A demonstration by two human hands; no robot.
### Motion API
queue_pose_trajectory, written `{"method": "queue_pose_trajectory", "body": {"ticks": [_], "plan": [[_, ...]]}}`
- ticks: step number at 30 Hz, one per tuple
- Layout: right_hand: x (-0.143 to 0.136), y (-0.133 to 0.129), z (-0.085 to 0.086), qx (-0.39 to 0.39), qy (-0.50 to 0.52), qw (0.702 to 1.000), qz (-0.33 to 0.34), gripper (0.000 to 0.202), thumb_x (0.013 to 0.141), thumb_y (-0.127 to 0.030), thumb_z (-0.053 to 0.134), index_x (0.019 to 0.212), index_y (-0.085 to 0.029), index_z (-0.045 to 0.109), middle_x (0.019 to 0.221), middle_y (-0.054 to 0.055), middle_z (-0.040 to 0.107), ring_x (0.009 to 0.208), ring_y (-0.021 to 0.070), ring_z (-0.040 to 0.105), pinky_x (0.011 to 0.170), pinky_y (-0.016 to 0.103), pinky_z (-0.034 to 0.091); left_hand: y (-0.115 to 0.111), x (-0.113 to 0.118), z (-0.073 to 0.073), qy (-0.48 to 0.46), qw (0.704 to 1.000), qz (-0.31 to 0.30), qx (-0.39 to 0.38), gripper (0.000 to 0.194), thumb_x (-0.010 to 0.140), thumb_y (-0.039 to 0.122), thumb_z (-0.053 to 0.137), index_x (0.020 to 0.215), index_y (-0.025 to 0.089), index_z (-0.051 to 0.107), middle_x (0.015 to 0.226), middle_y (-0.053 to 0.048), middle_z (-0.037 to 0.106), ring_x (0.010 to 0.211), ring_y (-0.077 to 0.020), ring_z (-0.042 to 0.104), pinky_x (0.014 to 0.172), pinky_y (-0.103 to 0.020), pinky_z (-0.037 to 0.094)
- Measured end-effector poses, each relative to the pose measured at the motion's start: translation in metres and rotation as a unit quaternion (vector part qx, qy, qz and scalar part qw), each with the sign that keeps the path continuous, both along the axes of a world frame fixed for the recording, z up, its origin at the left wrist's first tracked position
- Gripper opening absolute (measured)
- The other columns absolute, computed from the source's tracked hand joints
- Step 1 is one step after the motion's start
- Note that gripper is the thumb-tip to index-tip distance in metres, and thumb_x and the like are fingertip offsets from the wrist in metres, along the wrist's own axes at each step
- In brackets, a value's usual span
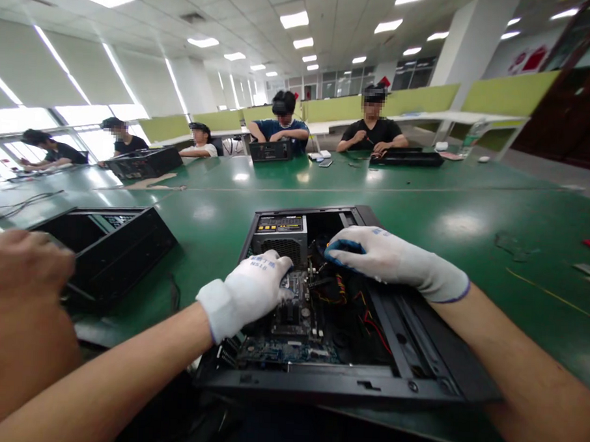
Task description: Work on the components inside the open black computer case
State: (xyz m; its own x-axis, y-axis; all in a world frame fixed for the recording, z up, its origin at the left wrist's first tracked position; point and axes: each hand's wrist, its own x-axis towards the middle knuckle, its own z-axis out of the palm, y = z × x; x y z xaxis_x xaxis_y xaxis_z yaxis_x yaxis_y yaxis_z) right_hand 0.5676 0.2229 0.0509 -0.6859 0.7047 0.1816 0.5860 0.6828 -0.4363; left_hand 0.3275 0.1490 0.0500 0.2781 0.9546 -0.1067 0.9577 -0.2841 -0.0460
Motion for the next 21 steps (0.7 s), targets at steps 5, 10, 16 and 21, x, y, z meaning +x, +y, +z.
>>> {"method": "queue_pose_trajectory", "body": {"ticks": [5,10,16,21], "plan": [[0.005,0.001,-0.001,-0.014,0.028,0.999,0.016,0.039,0.096,-0.050,0.051,0.107,-0.020,0.074,0.104,0.004,0.074,0.096,0.0200,0.066,0.087,0.029,0.047,0.060,0.017,-0.026,0.076,0.991,-0.032,-0.105,0.042,0.077,0.044,0.078,0.113,0.022,0.073,0.111,-0.013,0.073,0.102,-0.0312,0.071,0.090,-0.040,0.057],[0.008,0.002,-0.004,-0.021,0.053,0.997,0.042,0.041,0.095,-0.053,0.053,0.105,-0.019,0.074,0.104,0.007,0.074,0.095,0.0217,0.067,0.086,0.032,0.048,0.089,0.016,-0.052,0.110,0.980,-0.041,-0.158,0.050,0.070,0.043,0.083,0.114,0.021,0.073,0.118,-0.012,0.074,0.108,-0.0297,0.070,0.096,-0.036,0.055],[0.011,0.002,-0.008,0.002,0.042,0.997,0.065,0.040,0.095,-0.052,0.053,0.103,-0.018,0.073,0.101,0.008,0.072,0.096,0.0215,0.065,0.089,0.032,0.046,0.090,0.011,-0.065,0.120,0.978,-0.042,-0.165,0.043,0.077,0.037,0.074,0.117,0.021,0.070,0.117,-0.013,0.074,0.110,-0.0299,0.069,0.097,-0.037,0.054],[0.011,0.001,-0.010,0.027,0.031,0.996,0.082,0.036,0.095,-0.049,0.053,0.097,-0.018,0.073,0.101,0.008,0.071,0.096,0.0218,0.063,0.090,0.032,0.044,0.088,0.012,-0.067,0.121,0.978,-0.042,-0.162,0.037,0.085,0.036,0.067,0.118,0.020,0.070,0.117,-0.012,0.073,0.109,-0.0279,0.070,0.096,-0.035,0.054]]}}
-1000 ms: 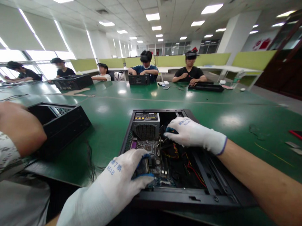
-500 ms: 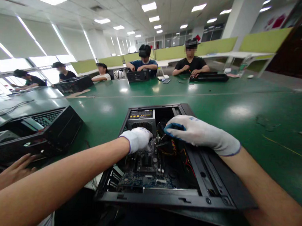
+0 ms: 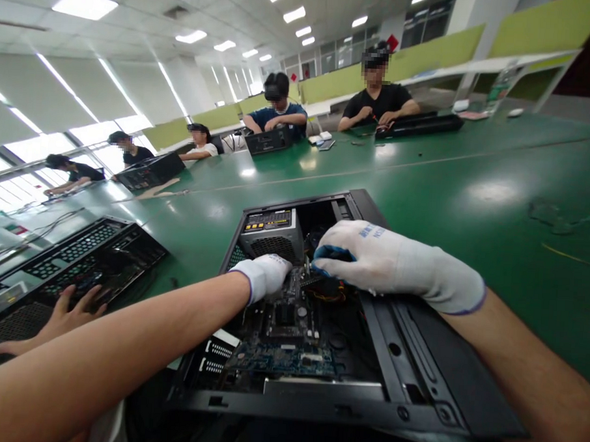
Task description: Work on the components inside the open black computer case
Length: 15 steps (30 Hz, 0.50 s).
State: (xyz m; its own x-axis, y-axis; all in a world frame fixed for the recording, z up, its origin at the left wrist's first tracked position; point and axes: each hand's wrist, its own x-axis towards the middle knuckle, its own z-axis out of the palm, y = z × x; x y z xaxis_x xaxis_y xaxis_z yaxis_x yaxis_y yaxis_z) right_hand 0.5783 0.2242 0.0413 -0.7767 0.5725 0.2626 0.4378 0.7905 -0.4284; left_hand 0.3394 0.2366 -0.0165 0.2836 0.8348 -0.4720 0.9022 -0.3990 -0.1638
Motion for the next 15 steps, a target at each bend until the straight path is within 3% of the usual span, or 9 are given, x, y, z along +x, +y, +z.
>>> {"method": "queue_pose_trajectory", "body": {"ticks": [9,15], "plan": [[-0.0030,-0.0025,0.0007,0.028,-0.014,0.999,0.007,0.034,0.096,-0.043,0.054,0.095,-0.015,0.073,0.099,0.011,0.071,0.095,0.0241,0.064,0.090,0.035,0.046,0.0051,0.0090,0.0032,0.029,1.000,0.005,-0.004,0.028,0.085,0.029,0.066,0.110,0.017,0.074,0.109,-0.014,0.076,0.107,-0.0281,0.071,0.096,-0.035,0.055],[-0.0031,-0.0023,0.0014,0.027,-0.023,0.999,0.002,0.037,0.096,-0.047,0.052,0.093,-0.017,0.073,0.097,0.009,0.071,0.093,0.0222,0.065,0.090,0.034,0.046,0.0056,0.0097,0.0048,0.040,0.999,0.010,-0.001,0.026,0.085,0.025,0.065,0.108,0.016,0.074,0.107,-0.014,0.076,0.107,-0.0273,0.071,0.097,-0.034,0.055]]}}
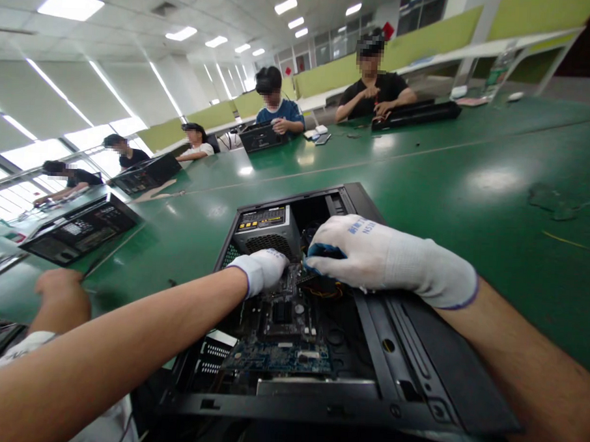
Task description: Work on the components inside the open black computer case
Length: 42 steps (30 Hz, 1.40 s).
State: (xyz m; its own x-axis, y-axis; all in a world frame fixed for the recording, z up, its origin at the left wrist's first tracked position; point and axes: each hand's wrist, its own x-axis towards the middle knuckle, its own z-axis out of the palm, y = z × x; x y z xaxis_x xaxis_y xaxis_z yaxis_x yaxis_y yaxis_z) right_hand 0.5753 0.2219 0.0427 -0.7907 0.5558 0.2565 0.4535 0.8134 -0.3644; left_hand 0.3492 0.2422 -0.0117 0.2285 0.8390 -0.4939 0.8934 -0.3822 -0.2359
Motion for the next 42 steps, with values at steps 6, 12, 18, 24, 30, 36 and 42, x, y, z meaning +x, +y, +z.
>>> {"method": "queue_pose_trajectory", "body": {"ticks": [6,12,18,24,30,36,42], "plan": [[0.0010,-0.0001,-0.0008,0.004,0.006,1.000,-0.003,0.038,0.096,-0.049,0.052,0.093,-0.017,0.073,0.097,0.009,0.072,0.093,0.0223,0.064,0.090,0.034,0.045,-0.0022,0.0014,0.0024,0.004,1.000,-0.002,-0.003,0.025,0.086,0.025,0.065,0.107,0.016,0.074,0.108,-0.013,0.076,0.107,-0.0263,0.071,0.097,-0.032,0.054],[0.0001,-0.0001,-0.0009,0.007,0.004,1.000,0.000,0.038,0.096,-0.049,0.053,0.091,-0.017,0.073,0.095,0.009,0.072,0.091,0.0218,0.064,0.089,0.033,0.045,-0.0020,0.0010,0.0017,0.003,1.000,-0.005,-0.003,0.026,0.086,0.024,0.065,0.110,0.017,0.073,0.110,-0.013,0.076,0.107,-0.0269,0.071,0.096,-0.034,0.055],[0.0002,-0.0002,-0.0010,0.007,0.004,1.000,-0.002,0.040,0.096,-0.051,0.052,0.091,-0.017,0.073,0.095,0.009,0.072,0.092,0.0219,0.064,0.090,0.034,0.045,-0.0017,0.0017,0.0009,0.003,1.000,-0.001,-0.004,0.029,0.086,0.020,0.063,0.112,0.016,0.073,0.110,-0.015,0.076,0.108,-0.0281,0.071,0.096,-0.036,0.055],[-0.0001,0.0004,-0.0021,0.014,-0.002,1.000,-0.001,0.041,0.097,-0.052,0.050,0.092,-0.017,0.072,0.096,0.009,0.071,0.092,0.0219,0.064,0.090,0.034,0.045,-0.0021,0.0023,0.0014,-0.001,1.000,-0.002,-0.006,0.028,0.084,0.023,0.066,0.110,0.016,0.074,0.109,-0.014,0.076,0.106,-0.0293,0.072,0.094,-0.036,0.056],[0.0004,0.0003,-0.0029,0.005,0.008,1.000,-0.002,0.040,0.096,-0.052,0.052,0.092,-0.017,0.073,0.096,0.009,0.072,0.092,0.0223,0.064,0.090,0.034,0.045,-0.0029,0.0033,0.0028,-0.006,1.000,-0.007,-0.004,0.028,0.087,0.023,0.063,0.112,0.017,0.073,0.112,-0.014,0.075,0.108,-0.0276,0.071,0.097,-0.035,0.054],[0.0001,0.0000,-0.0023,0.009,0.006,1.000,0.000,0.038,0.096,-0.049,0.053,0.090,-0.017,0.073,0.095,0.009,0.071,0.091,0.0217,0.063,0.089,0.033,0.045,-0.0029,0.0017,0.0016,-0.005,1.000,-0.013,-0.008,0.028,0.086,0.026,0.065,0.112,0.018,0.073,0.111,-0.012,0.075,0.107,-0.0268,0.071,0.095,-0.033,0.055],[-0.0004,-0.0006,-0.0005,0.007,0.002,1.000,0.001,0.038,0.096,-0.049,0.053,0.089,-0.017,0.073,0.093,0.009,0.071,0.089,0.0216,0.063,0.088,0.033,0.045,0.0024,0.0000,-0.0031,-0.001,1.000,-0.013,-0.018,0.030,0.087,0.027,0.063,0.114,0.016,0.071,0.116,-0.015,0.074,0.111,-0.0288,0.070,0.099,-0.037,0.054]]}}
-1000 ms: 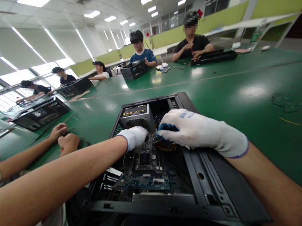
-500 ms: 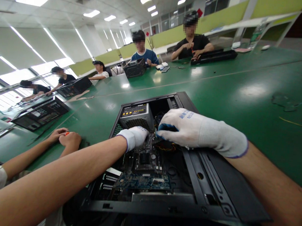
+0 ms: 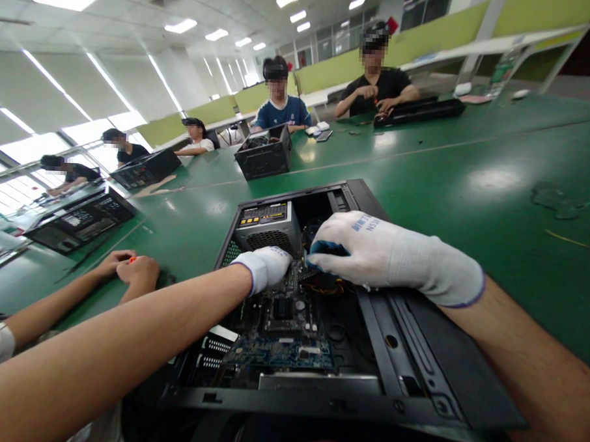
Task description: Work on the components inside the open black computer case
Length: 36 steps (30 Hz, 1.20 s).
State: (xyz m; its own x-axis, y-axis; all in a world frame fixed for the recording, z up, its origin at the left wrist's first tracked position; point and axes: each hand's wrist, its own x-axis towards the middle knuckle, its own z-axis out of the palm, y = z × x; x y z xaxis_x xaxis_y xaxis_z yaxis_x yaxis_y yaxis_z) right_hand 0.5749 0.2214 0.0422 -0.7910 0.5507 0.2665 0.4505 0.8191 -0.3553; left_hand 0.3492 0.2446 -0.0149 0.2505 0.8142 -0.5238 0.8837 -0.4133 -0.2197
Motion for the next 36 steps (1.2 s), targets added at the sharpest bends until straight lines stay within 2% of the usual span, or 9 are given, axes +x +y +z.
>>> {"method": "queue_pose_trajectory", "body": {"ticks": [8,14,17,20,23,26,30,33,36], "plan": [[0.002,-0.001,0.000,-0.010,0.014,1.000,0.001,0.036,0.097,-0.047,0.052,0.094,-0.018,0.073,0.096,0.008,0.072,0.092,0.0210,0.063,0.089,0.033,0.045,0.001,-0.003,-0.003,-0.013,0.999,-0.026,-0.013,0.053,0.067,0.036,0.082,0.114,0.017,0.069,0.119,-0.016,0.073,0.113,-0.0322,0.069,0.100,-0.038,0.054],[0.004,-0.002,-0.002,0.007,0.034,0.999,-0.038,0.039,0.097,-0.049,0.050,0.108,-0.017,0.071,0.111,0.012,0.070,0.107,0.0239,0.063,0.097,0.037,0.047,-0.008,-0.001,0.010,-0.019,1.000,0.007,0.021,0.073,0.062,0.045,0.081,0.126,0.015,0.060,0.123,-0.018,0.070,0.112,-0.0333,0.069,0.095,-0.039,0.056],[0.018,-0.003,-0.006,0.028,0.052,0.990,-0.131,0.050,0.094,-0.053,0.053,0.124,-0.016,0.066,0.134,0.016,0.062,0.130,0.0298,0.053,0.113,0.045,0.038,-0.020,0.000,0.024,-0.055,0.997,0.006,0.051,0.056,0.079,0.047,0.065,0.123,0.012,0.062,0.121,-0.020,0.071,0.111,-0.0333,0.069,0.094,-0.041,0.056],[0.042,-0.010,-0.016,0.011,0.067,0.963,-0.262,0.074,0.090,-0.062,0.052,0.143,-0.011,0.052,0.153,0.022,0.045,0.145,0.0371,0.037,0.120,0.055,0.028,-0.033,-0.002,0.038,-0.105,0.990,-0.006,0.089,0.045,0.091,0.046,0.046,0.117,0.013,0.064,0.120,-0.019,0.071,0.112,-0.0311,0.069,0.094,-0.039,0.055],[0.062,-0.027,-0.030,-0.124,0.110,0.929,-0.330,0.082,0.089,-0.068,0.050,0.152,-0.015,0.043,0.156,0.018,0.043,0.145,0.0381,0.038,0.121,0.055,0.028,-0.051,-0.007,0.053,-0.158,0.978,-0.021,0.134,0.046,0.097,0.048,0.036,0.110,0.015,0.064,0.114,-0.016,0.072,0.109,-0.0293,0.069,0.096,-0.038,0.053],[0.065,-0.045,-0.041,-0.292,0.246,0.892,-0.242,0.069,0.093,-0.061,0.049,0.154,-0.030,0.040,0.156,0.004,0.047,0.142,0.0321,0.045,0.119,0.046,0.038,-0.077,-0.014,0.068,-0.201,0.963,-0.032,0.176,0.043,0.101,0.046,0.029,0.101,0.019,0.063,0.104,-0.011,0.073,0.103,-0.0270,0.069,0.094,-0.038,0.052],[0.050,-0.056,-0.044,-0.363,0.340,0.839,-0.220,0.067,0.092,-0.055,0.055,0.153,-0.032,0.041,0.150,0.002,0.055,0.133,0.0326,0.055,0.107,0.043,0.052,-0.126,-0.031,0.080,-0.261,0.935,-0.047,0.236,0.033,0.103,0.040,0.031,0.096,0.022,0.058,0.100,-0.006,0.067,0.092,-0.0221,0.067,0.084,-0.035,0.053],[0.030,-0.058,-0.039,-0.351,0.341,0.847,-0.208,0.065,0.092,-0.053,0.057,0.151,-0.028,0.045,0.147,0.004,0.058,0.132,0.0331,0.056,0.106,0.042,0.052,-0.160,-0.047,0.078,-0.307,0.911,-0.053,0.270,0.027,0.103,0.031,0.031,0.098,0.024,0.057,0.107,-0.006,0.064,0.094,-0.0201,0.065,0.083,-0.033,0.052],[0.002,-0.058,-0.036,-0.320,0.320,0.872,-0.185,0.063,0.096,-0.056,0.050,0.152,-0.027,0.043,0.147,0.005,0.058,0.130,0.0312,0.058,0.107,0.041,0.051,-0.183,-0.063,0.065,-0.360,0.881,0.001,0.308,0.026,0.101,0.033,0.034,0.094,0.026,0.057,0.100,-0.005,0.063,0.086,-0.0195,0.065,0.077,-0.033,0.053]]}}
